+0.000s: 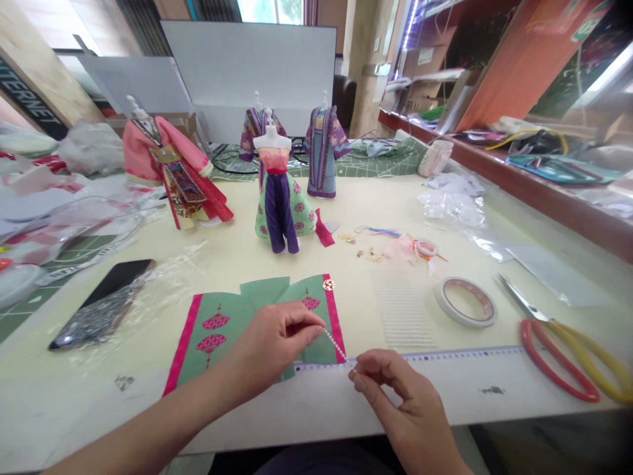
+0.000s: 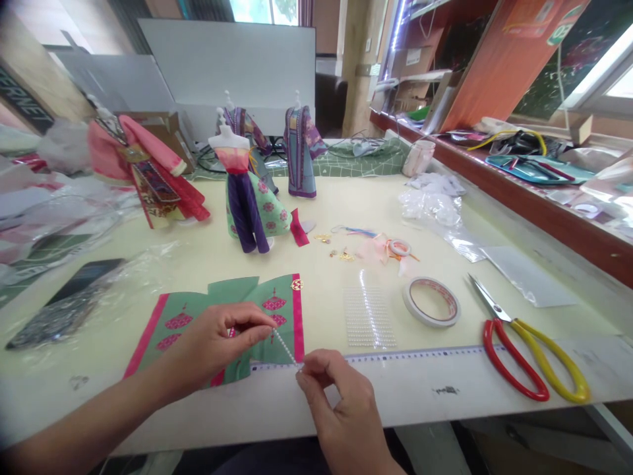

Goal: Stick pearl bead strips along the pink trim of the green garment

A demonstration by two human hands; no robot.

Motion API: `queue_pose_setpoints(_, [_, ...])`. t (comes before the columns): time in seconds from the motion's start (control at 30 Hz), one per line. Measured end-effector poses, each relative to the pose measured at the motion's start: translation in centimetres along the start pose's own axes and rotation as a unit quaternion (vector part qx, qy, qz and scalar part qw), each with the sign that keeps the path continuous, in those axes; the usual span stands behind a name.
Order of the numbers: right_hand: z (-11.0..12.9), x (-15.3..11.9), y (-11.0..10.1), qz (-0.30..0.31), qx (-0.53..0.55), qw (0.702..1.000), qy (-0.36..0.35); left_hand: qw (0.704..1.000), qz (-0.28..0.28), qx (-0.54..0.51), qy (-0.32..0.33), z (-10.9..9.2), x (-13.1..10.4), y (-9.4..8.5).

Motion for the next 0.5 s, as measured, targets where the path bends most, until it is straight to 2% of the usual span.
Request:
queue_pose_setpoints(0.33, [0.33,0.29,0.88,0.025,-0.031,0.999,-0.01,0.996,-0.061,0.048,0.046,-0.1,0.13,-0.43])
queue_pose_setpoints(0.5, [-0.16,0.56,1.02,0.026,-0.01,0.999,0.019,0.996,-0.083,0.009,0.036,-0.49,-0.12,-0.79])
Point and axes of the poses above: each hand's wrist, its own x-axis towards the middle knuckle, its own y-axis out of the palm, z = x × y, the point moved 8 cm from there along x, towards the middle knuckle, and after that the axes turned 2 degrees about x, right-handed, at the moved point
